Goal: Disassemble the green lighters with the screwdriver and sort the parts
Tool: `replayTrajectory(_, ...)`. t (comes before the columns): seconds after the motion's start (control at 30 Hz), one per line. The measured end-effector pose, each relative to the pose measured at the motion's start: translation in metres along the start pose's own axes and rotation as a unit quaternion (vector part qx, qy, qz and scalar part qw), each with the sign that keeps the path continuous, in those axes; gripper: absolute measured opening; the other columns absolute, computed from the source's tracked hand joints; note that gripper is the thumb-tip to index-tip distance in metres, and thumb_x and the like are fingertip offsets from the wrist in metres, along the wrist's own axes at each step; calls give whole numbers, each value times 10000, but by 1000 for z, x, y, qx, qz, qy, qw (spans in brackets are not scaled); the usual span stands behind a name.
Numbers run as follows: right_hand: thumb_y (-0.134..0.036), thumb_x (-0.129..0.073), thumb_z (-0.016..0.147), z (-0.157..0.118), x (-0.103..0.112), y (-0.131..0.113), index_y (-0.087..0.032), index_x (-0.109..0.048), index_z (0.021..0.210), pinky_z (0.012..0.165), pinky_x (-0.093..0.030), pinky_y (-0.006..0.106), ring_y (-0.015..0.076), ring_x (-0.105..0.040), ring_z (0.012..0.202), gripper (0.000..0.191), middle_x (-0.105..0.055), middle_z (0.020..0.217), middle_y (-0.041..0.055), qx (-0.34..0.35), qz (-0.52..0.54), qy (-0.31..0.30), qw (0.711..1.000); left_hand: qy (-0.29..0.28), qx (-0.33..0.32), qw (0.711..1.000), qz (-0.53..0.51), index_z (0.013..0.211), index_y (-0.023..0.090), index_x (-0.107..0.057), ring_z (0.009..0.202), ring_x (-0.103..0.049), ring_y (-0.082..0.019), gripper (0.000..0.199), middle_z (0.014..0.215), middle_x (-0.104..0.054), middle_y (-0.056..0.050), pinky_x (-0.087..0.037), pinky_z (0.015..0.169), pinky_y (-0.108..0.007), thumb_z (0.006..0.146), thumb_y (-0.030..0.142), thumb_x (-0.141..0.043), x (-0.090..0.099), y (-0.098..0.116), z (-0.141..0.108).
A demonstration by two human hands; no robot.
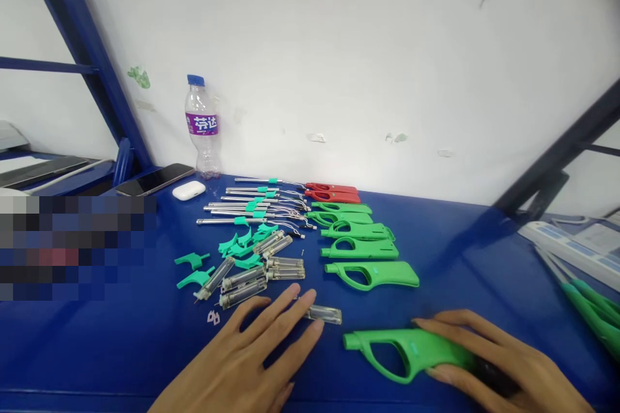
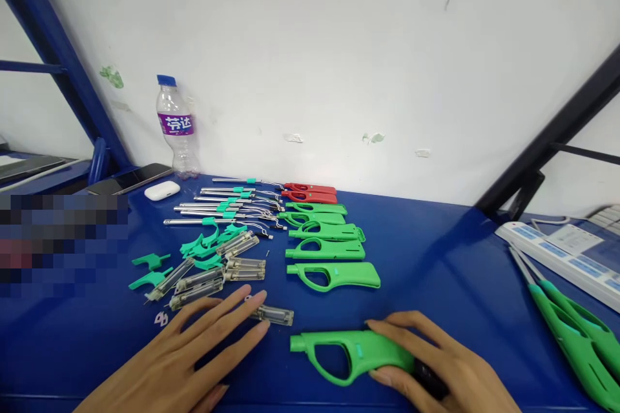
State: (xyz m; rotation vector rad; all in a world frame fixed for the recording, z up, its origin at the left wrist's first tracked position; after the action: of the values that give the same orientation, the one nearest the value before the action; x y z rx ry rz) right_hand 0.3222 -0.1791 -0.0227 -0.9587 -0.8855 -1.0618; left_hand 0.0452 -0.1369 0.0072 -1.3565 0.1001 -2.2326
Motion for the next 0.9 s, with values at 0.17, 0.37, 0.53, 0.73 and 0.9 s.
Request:
replayTrajectory(0.17,-636,-629,999,16,8,4,-432,-742,1265,853,-623,163,154,-800,994,354,-768,1214,-55,-18,2,52,998,-11,7,999,36,1400,193,-642,1281,-682,-219,535,1463,-674,-29,-593,1000,-325,899,107,-472,1,-1,0)
replayTrajectory(0.37,-641,-547,1042,31,14,-20,-382,-659,1262,665,-652,198,173,-806,970,358,-751,1255,-44,-8,-28,120,992,27,84,995,56,1324,188,-679,1199,-714,-243,397,1380,-721,-53,-598,971,-384,981,169,-480,-2,-10,-14)
replayTrajectory(0.53,-620,-503,1069,28,12,-22,-356,-661,1152,590,-626,194,155,-806,914,318,-710,1283,-20,0,-41,129,991,22,134,989,55,1353,160,-642,1200,-702,-274,388,1384,-703,-89,-618,946,-435,998,219,-497,-1,-19,-15)
replayTrajectory(0.73,-581,-523,1074,26,8,-21,-362,-654,1167,627,-631,190,159,-802,960,272,-711,1277,-18,0,-26,118,993,22,161,986,36,1353,163,-635,1207,-691,-291,388,1368,-682,-119,-643,929,-441,989,246,-528,-2,-22,-19)
replayTrajectory(0.9,-549,-527,1079,26,5,-22,-339,-663,1112,666,-638,186,157,-803,953,253,-716,1286,-10,-1,-26,106,994,39,163,986,25,1334,162,-642,1250,-661,-282,385,1393,-654,-129,-634,983,-423,964,205,-546,-5,-24,-22)
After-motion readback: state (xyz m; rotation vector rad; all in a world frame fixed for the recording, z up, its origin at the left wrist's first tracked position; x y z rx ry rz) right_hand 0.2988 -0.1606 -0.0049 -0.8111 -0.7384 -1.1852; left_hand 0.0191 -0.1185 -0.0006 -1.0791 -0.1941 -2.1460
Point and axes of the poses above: each hand's wrist, its own z-axis towards the middle knuckle, its own x-axis out of the back of the hand, y = z × x, the point moved 10 cm from there along z, towards the middle knuckle
